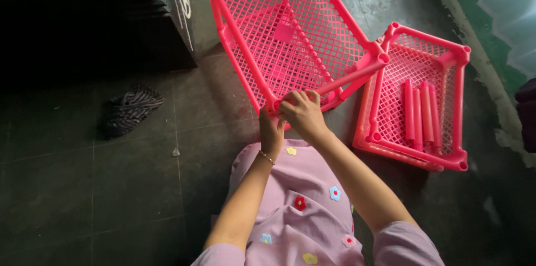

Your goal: The person assembles a pink plastic basket by inserting vertical support rods into the mesh frame. They repeatedly adjust and reinsert the rods to secure the structure.

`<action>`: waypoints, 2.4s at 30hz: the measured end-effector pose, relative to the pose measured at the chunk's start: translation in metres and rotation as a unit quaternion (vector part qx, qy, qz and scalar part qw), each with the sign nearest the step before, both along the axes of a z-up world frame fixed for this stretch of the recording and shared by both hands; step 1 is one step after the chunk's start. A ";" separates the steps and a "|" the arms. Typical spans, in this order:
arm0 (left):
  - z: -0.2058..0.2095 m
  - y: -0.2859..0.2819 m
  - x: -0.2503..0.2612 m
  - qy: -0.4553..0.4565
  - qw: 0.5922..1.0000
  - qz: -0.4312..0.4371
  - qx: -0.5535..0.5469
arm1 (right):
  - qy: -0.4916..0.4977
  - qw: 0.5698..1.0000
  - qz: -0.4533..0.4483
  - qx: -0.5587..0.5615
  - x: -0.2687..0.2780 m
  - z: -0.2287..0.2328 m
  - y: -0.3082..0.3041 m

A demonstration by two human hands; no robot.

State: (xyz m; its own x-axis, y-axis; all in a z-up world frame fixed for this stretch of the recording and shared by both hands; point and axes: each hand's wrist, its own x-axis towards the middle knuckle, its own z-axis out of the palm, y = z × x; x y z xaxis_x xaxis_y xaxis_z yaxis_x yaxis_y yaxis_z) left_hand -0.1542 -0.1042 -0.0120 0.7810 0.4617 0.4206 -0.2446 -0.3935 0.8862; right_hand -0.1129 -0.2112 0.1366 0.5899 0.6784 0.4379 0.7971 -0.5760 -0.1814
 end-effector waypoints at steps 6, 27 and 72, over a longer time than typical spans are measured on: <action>-0.001 -0.016 0.003 0.040 0.994 0.094 0.039 | -0.014 1.000 0.000 0.000 -0.004 -0.006 0.002; -0.071 0.121 0.057 0.094 0.983 -0.121 -0.102 | 0.212 0.956 -0.179 0.099 0.103 -0.016 -0.193; 0.051 -0.117 0.012 0.042 0.998 0.000 -0.048 | 0.069 0.995 0.037 -0.069 0.020 0.034 -0.128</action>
State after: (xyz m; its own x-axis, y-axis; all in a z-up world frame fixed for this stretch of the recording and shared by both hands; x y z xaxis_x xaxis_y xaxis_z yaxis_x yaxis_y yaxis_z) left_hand -0.1421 -0.2215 0.0385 0.8120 0.4962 0.3073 -0.1679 -0.3056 0.9372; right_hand -0.0933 -0.3395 0.1708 0.5844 0.7703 0.2552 0.8110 -0.5438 -0.2157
